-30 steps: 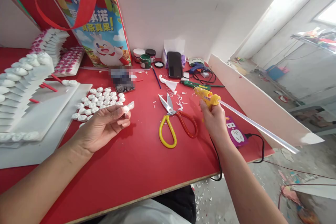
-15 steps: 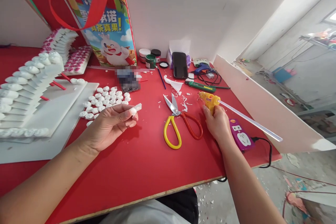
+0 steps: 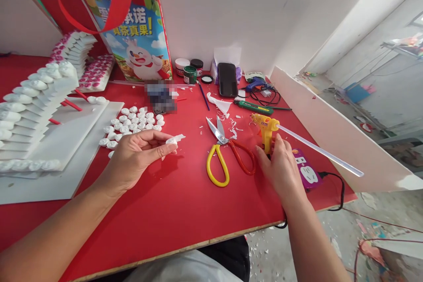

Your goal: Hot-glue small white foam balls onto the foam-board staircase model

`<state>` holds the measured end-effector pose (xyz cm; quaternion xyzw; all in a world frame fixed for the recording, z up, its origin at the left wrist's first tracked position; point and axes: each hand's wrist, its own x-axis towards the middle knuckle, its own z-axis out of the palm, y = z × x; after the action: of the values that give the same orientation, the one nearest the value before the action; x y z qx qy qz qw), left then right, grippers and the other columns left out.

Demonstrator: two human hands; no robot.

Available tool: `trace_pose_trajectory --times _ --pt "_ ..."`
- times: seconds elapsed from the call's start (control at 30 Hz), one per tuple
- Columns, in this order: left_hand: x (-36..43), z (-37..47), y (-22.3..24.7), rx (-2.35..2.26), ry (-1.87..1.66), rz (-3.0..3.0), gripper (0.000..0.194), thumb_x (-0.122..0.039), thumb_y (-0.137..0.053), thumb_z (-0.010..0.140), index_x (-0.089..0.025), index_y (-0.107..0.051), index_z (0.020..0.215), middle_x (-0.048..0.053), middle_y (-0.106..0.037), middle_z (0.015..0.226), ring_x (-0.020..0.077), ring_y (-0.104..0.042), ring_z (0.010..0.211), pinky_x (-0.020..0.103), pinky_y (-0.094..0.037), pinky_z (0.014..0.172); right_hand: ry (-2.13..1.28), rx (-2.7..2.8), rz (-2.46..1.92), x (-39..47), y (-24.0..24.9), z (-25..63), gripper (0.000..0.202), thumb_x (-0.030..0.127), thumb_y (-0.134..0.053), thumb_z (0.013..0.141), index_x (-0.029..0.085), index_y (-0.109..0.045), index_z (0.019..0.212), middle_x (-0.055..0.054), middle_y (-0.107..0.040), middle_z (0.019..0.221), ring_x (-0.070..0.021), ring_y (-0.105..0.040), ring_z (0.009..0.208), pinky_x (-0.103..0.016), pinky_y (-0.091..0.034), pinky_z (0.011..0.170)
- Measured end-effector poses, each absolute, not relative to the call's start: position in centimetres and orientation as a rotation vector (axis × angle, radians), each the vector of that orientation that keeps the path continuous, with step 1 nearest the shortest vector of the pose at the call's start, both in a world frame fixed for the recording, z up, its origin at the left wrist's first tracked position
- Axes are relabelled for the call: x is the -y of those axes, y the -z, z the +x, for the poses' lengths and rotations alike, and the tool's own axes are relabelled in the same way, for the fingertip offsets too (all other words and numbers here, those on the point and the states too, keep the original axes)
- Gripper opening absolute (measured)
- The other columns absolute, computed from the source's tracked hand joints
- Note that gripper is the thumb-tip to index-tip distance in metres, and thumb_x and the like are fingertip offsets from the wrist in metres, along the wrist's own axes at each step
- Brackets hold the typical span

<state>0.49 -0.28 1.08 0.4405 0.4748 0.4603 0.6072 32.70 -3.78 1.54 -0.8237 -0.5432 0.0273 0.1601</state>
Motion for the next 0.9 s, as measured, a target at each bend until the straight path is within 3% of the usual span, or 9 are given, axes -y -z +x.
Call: trace_pose_trajectory --times 0.13,0.2,0.27,0.33,0.43,0.53,0.63,0.9 --pt "0.3 0.5 -1.0 -1.182 -1.11 1.063 0.031 -0.035 -0.1 0.064 -0.017 -0.082 0.083 0.007 -0.079 0.076 0.0211 -0.074 0.072 0.029 -0.058 0.067 0.144 1.655 -2.342 6.7 -3.0 31.1 0.071 0.055 -0.057 0.093 0.006 -0.061 0.144 -0.031 -0.068 0.135 -0.0481 -0.068 0.117 -0.057 -0.057 0.089" --pt "0.4 0.6 -1.1 -1.209 -1.115 1.107 0.028 -0.033 -0.099 0.066 -0.017 -0.082 0.082 0.006 -0.078 0.075 0.0192 -0.072 0.069 0.028 -0.057 0.065 0.151 1.689 -2.179 7.7 -4.2 29.8 0.056 0.058 -0.058 0.095 0.017 -0.073 0.13 -0.022 -0.075 0.125 -0.0398 -0.073 0.097 -0.049 -0.057 0.076" --pt "0.4 0.6 -1.2 -1.226 -1.113 1.171 0.026 -0.033 -0.097 0.068 -0.017 -0.082 0.082 0.005 -0.078 0.075 0.0179 -0.07 0.068 0.027 -0.056 0.065 -0.121 1.72 -1.936 7.5 -5.5 28.0 0.037 0.052 -0.065 0.096 0.024 -0.08 0.114 -0.014 -0.08 0.114 -0.0274 -0.073 0.083 -0.038 -0.056 0.07" --pt "0.5 0.5 -1.3 -1.221 -1.105 1.225 0.024 -0.034 -0.095 0.072 -0.018 -0.083 0.085 0.005 -0.078 0.078 0.0183 -0.07 0.071 0.027 -0.057 0.069 -0.465 1.767 -1.701 6.1 -6.5 25.8 0.027 0.045 -0.069 0.094 0.023 -0.084 0.103 -0.01 -0.08 0.097 -0.0201 -0.069 0.07 -0.033 -0.053 0.064" --pt "0.4 0.3 -1.3 -1.18 -1.101 1.234 0.027 -0.039 -0.092 0.077 -0.019 -0.084 0.091 0.006 -0.08 0.086 0.0197 -0.072 0.078 0.028 -0.058 0.073 -0.787 1.658 -1.571 2.7 -7.0 22.7 0.025 0.036 -0.069 0.091 0.019 -0.084 0.103 -0.009 -0.079 0.093 -0.0196 -0.068 0.077 -0.032 -0.051 0.067" --pt "0.3 0.0 -1.3 -1.144 -1.112 1.202 0.03 -0.04 -0.096 0.073 -0.019 -0.084 0.091 0.006 -0.08 0.085 0.0199 -0.071 0.077 0.028 -0.057 0.072 -1.158 1.515 -1.495 -0.4 -6.4 20.8 0.03 0.034 -0.075 0.083 0.014 -0.082 0.106 -0.002 -0.069 0.075 -0.0137 -0.056 0.066 -0.03 -0.043 0.062" --pt "0.2 -0.1 -1.4 -1.123 -1.128 1.185 0.03 -0.039 -0.097 0.071 -0.019 -0.084 0.09 0.005 -0.08 0.084 0.0195 -0.071 0.075 0.028 -0.057 0.072 -1.443 1.278 -1.358 -1.7 -4.9 20.2 0.028 0.033 -0.078 0.076 0.015 -0.081 0.097 0.001 -0.064 0.073 -0.009 -0.047 0.06 -0.028 -0.039 0.06" --pt "0.2 0.2 -1.4 -1.106 -1.104 1.187 0.026 -0.04 -0.094 0.076 -0.02 -0.084 0.089 0.005 -0.08 0.082 0.0182 -0.071 0.073 0.026 -0.056 0.068 -1.633 1.036 -1.191 -1.6 -2.9 19.8 0.024 0.03 -0.087 0.066 0.015 -0.078 0.083 0.001 -0.064 0.074 -0.0079 -0.047 0.061 -0.027 -0.036 0.06"
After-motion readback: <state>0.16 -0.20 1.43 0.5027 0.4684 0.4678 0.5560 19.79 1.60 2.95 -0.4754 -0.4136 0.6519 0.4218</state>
